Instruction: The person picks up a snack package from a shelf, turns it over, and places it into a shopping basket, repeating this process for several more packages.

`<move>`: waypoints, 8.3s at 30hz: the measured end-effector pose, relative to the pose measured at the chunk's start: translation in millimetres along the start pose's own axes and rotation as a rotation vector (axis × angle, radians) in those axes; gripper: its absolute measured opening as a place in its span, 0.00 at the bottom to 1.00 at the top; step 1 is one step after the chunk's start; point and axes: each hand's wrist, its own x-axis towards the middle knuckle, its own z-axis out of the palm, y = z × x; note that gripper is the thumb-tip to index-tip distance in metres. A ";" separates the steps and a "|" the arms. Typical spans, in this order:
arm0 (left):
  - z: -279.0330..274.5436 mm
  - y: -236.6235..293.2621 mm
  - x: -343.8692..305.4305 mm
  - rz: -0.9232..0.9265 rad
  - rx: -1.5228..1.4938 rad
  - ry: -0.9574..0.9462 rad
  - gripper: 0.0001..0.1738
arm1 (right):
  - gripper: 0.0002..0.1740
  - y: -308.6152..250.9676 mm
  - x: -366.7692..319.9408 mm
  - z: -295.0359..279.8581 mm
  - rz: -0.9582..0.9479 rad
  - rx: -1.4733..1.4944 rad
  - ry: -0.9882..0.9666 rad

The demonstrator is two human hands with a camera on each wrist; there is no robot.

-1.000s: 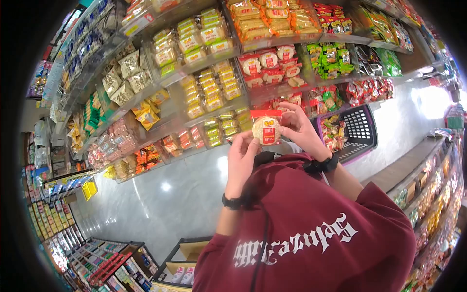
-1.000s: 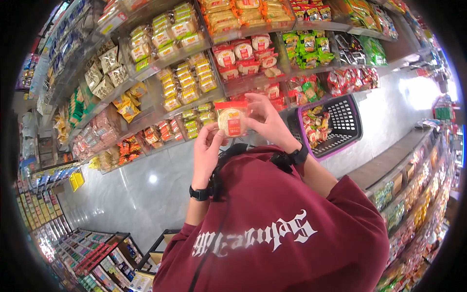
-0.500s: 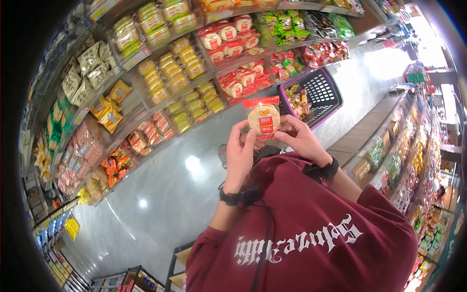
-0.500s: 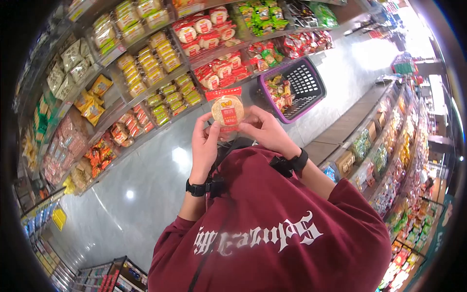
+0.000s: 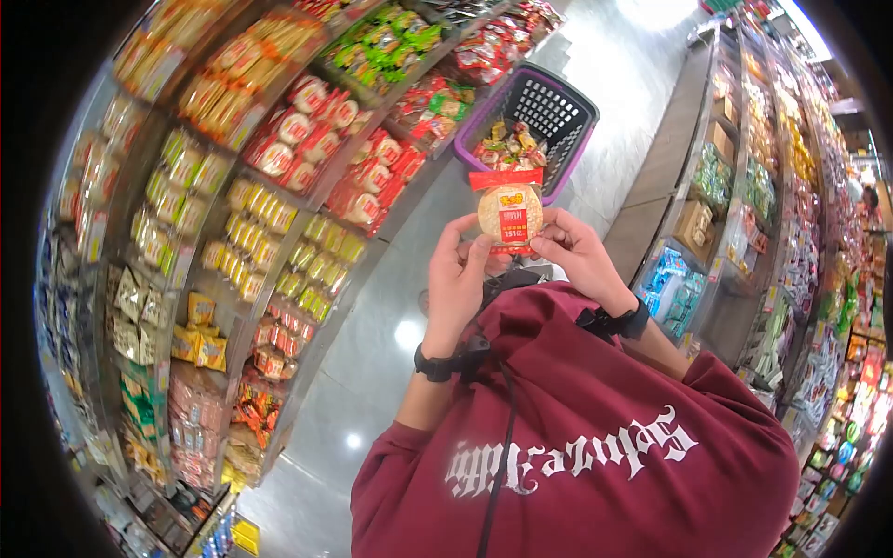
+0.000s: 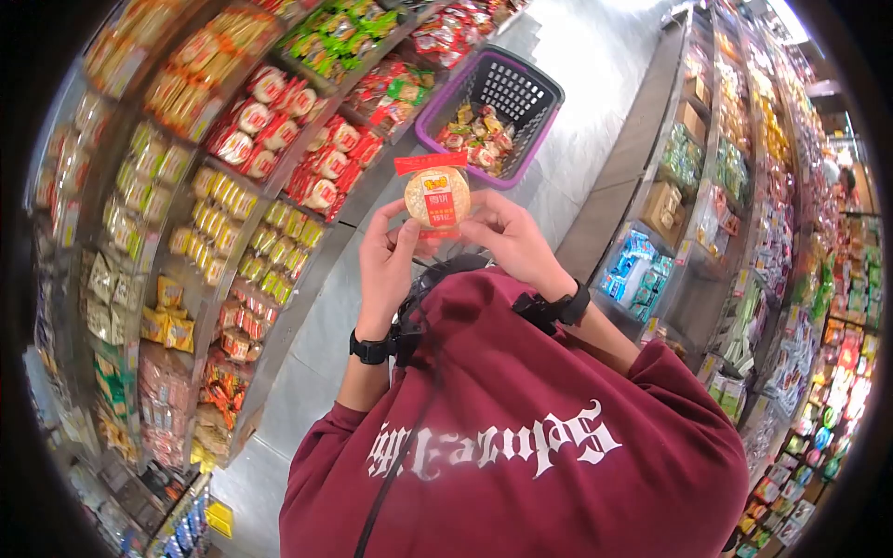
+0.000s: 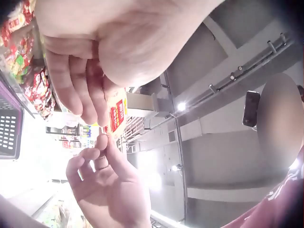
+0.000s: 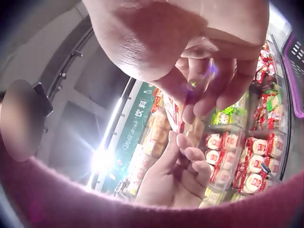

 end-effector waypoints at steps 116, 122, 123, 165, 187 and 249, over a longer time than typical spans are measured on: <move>159.4 -66.8 173.3 -0.326 0.008 0.115 0.19 | 0.16 6.2 179.5 -227.8 0.019 -0.307 -0.291; 82.2 -58.4 92.6 -0.213 0.009 0.213 0.16 | 0.16 18.6 151.7 -119.8 0.044 -0.365 -0.456; 70.8 -57.2 78.0 -0.187 0.013 0.239 0.16 | 0.17 18.1 142.2 -100.8 0.030 -0.390 -0.505; -272.1 52.5 253.1 -0.265 0.346 0.904 0.42 | 0.34 57.1 525.2 227.9 -0.082 -0.419 -0.879; -301.6 -6.7 338.7 -0.103 0.118 0.961 0.35 | 0.30 53.2 548.3 222.7 -0.081 -0.318 -0.438; 176.8 -64.6 62.6 -0.139 0.237 0.110 0.09 | 0.23 21.4 29.3 -210.9 0.119 -0.171 -0.285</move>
